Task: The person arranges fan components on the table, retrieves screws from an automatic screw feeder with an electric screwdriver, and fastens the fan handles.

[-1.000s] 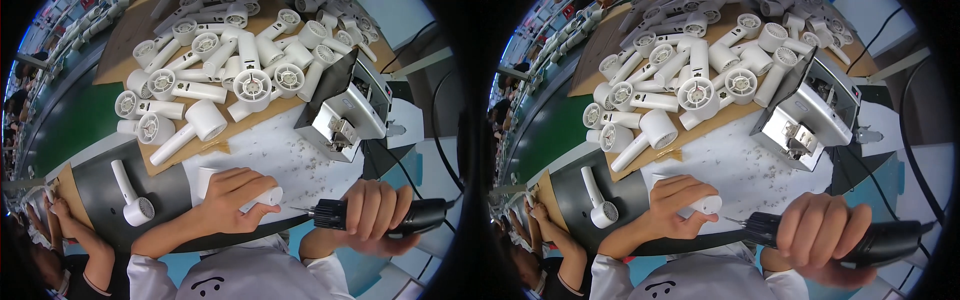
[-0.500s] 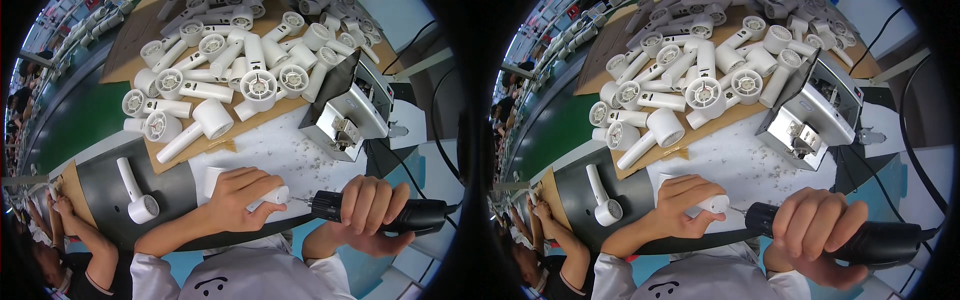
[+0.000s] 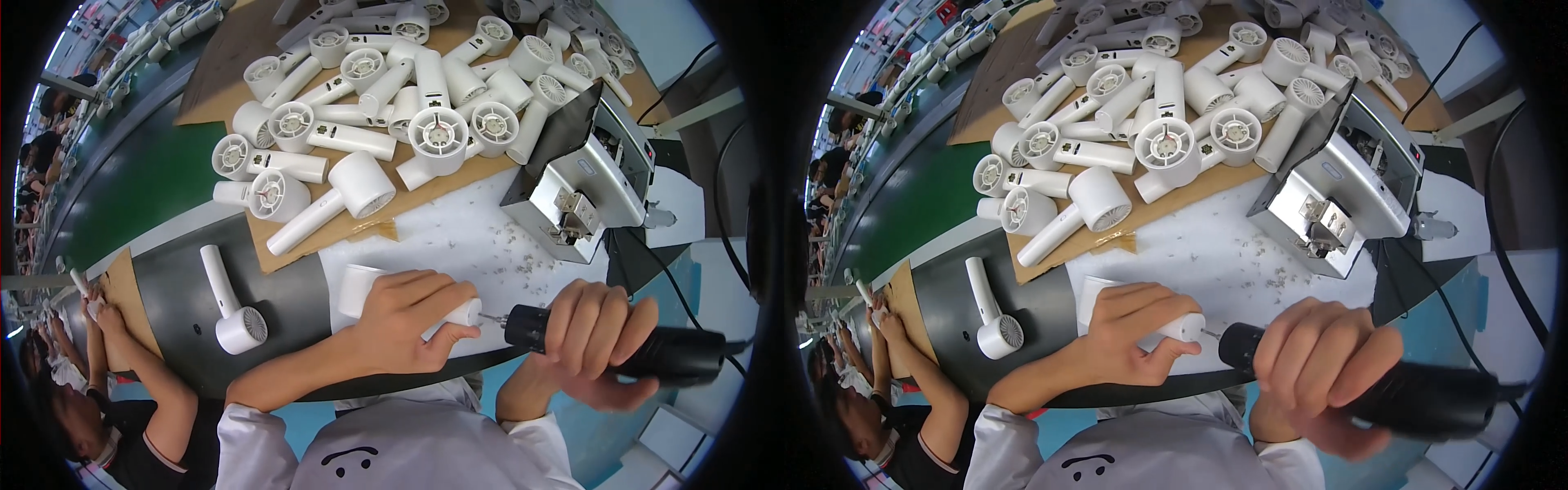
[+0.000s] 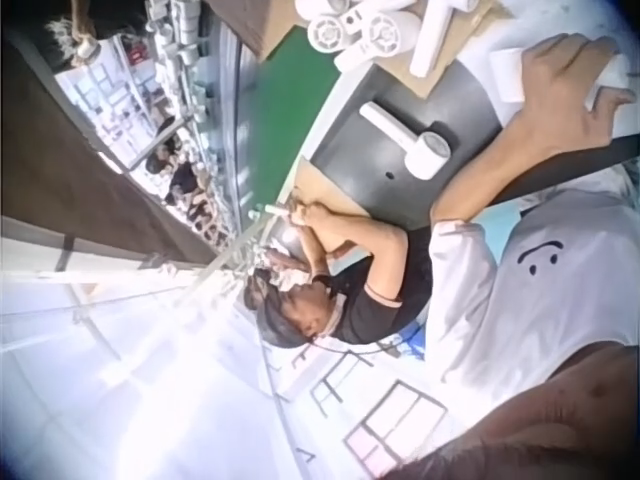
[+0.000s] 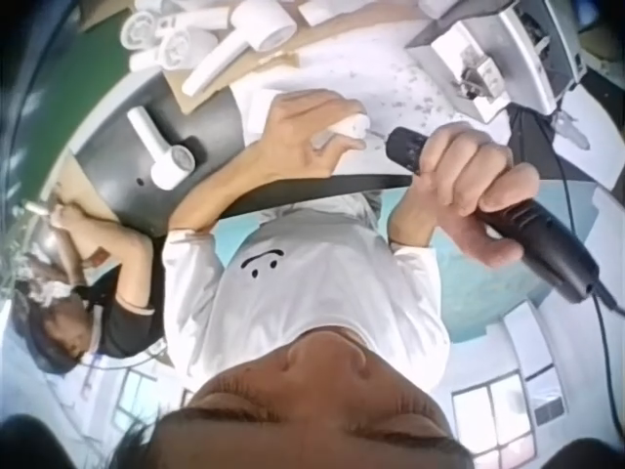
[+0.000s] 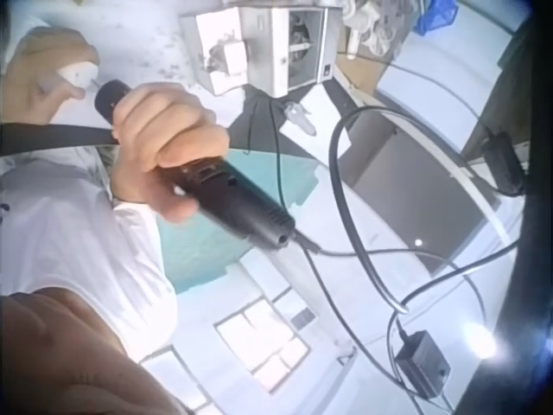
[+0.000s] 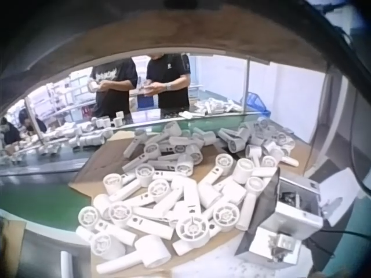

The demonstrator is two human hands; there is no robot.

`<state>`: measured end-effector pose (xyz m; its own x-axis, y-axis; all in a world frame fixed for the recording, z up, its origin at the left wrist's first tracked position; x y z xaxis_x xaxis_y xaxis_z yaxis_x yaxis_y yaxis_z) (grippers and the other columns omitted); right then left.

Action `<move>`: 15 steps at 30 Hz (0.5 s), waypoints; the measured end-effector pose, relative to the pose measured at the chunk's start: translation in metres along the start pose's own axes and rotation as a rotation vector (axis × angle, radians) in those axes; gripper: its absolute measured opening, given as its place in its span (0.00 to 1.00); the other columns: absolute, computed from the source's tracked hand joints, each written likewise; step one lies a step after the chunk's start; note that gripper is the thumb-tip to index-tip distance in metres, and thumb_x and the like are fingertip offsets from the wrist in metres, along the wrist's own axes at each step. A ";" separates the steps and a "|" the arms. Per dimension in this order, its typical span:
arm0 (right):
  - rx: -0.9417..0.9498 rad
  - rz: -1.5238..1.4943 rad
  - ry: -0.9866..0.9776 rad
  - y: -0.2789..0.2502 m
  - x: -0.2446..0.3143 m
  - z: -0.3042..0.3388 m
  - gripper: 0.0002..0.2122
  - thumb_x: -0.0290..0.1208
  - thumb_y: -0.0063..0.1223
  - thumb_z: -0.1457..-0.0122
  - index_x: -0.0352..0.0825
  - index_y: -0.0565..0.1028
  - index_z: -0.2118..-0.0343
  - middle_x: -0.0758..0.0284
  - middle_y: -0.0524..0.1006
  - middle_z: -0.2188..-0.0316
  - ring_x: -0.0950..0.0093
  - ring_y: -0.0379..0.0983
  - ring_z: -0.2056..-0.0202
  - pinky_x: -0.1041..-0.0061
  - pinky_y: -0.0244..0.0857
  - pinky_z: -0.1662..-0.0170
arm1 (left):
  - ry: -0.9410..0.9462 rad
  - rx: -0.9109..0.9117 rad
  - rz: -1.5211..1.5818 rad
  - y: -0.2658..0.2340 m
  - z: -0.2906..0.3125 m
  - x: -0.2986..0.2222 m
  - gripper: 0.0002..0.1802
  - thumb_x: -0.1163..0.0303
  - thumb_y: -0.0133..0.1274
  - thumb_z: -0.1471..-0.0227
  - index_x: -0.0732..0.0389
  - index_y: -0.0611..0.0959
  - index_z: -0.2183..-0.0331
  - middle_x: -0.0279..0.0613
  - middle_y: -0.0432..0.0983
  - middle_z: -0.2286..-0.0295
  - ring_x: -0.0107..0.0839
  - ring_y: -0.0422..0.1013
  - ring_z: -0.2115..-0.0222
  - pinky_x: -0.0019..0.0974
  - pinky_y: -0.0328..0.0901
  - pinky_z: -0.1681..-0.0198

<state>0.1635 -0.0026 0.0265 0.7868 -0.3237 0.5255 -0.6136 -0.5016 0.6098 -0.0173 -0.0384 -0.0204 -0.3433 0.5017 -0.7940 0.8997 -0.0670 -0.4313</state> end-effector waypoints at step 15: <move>-0.045 0.366 -0.078 -0.060 0.038 -0.027 0.18 0.48 0.47 0.39 0.37 0.61 0.71 0.72 0.63 0.82 0.81 0.58 0.82 0.77 0.56 0.74 | -0.605 -0.283 -1.353 -0.318 0.109 0.152 0.20 0.65 0.58 0.51 0.62 0.79 0.55 0.57 0.75 0.59 0.53 0.70 0.56 0.48 0.66 0.55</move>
<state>0.2289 0.0369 0.0260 0.5168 -0.5357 0.6678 -0.8559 -0.3064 0.4165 -0.3853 -0.0348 -0.0507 -0.9246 -0.3785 0.0417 -0.1810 0.3404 -0.9227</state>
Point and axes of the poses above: each hand's wrist, its own z-axis away from the middle knuckle, its own y-axis out of the palm, x = y × z, the point moved 1 cm from there along -z, towards the middle knuckle
